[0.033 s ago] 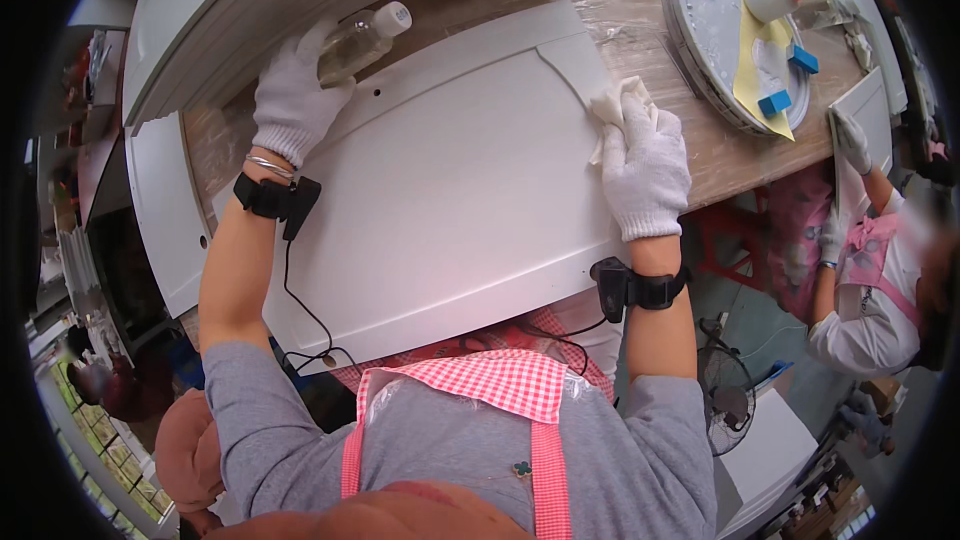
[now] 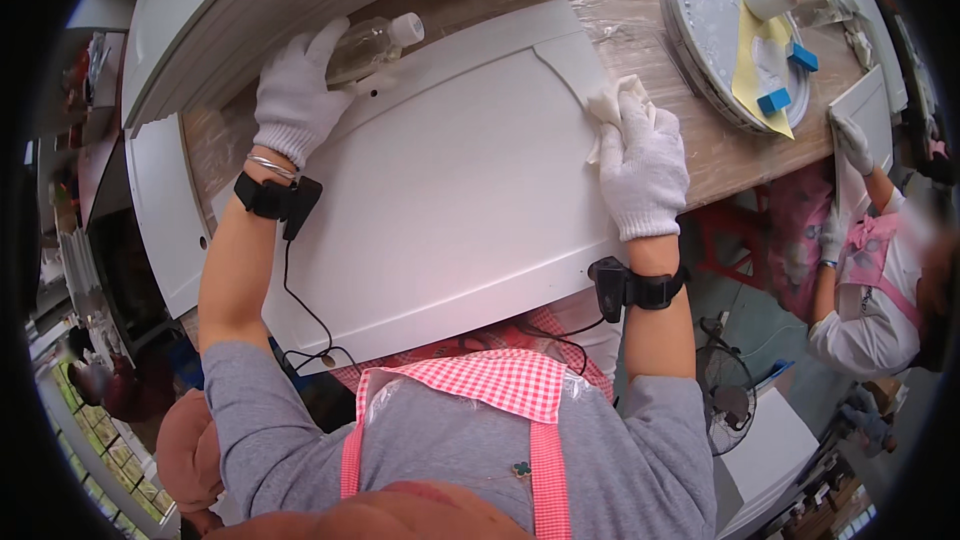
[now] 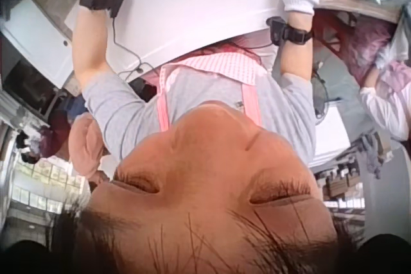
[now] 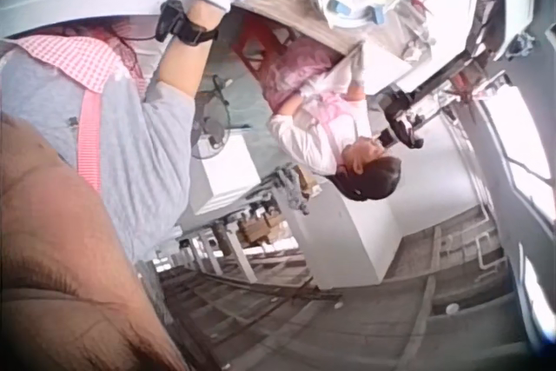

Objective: Wiping down and inspecting white cabinet door panels with a cloth and cleaning solution at a workbench.

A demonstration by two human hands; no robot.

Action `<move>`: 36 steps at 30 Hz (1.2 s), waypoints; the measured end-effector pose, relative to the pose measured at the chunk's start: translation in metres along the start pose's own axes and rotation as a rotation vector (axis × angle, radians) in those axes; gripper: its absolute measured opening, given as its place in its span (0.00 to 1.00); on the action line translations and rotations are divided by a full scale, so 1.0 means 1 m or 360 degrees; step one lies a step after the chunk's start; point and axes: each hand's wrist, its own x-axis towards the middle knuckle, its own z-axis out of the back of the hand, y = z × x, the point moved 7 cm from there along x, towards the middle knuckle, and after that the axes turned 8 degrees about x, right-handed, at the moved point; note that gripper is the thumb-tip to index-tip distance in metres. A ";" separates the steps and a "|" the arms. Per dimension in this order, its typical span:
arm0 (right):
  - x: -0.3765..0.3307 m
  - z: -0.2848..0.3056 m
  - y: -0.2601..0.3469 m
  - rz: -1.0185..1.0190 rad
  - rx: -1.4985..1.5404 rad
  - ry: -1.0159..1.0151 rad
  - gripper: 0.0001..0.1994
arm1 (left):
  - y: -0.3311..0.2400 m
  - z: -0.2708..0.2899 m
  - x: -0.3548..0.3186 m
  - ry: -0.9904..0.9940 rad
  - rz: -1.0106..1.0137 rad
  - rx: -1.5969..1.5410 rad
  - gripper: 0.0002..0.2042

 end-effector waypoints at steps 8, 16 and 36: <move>0.000 -0.001 -0.003 0.0045 0.0083 0.0017 0.23 | -0.035 0.029 0.003 -0.0229 -0.0408 0.0352 0.30; 0.000 0.000 -0.004 0.0027 0.0050 0.0009 0.24 | -0.017 0.024 -0.014 -0.0329 -0.0378 0.0248 0.30; 0.079 -0.051 0.114 0.0358 0.0066 0.0000 0.11 | 0.135 -0.009 -0.102 -0.0294 0.1051 -0.1358 0.43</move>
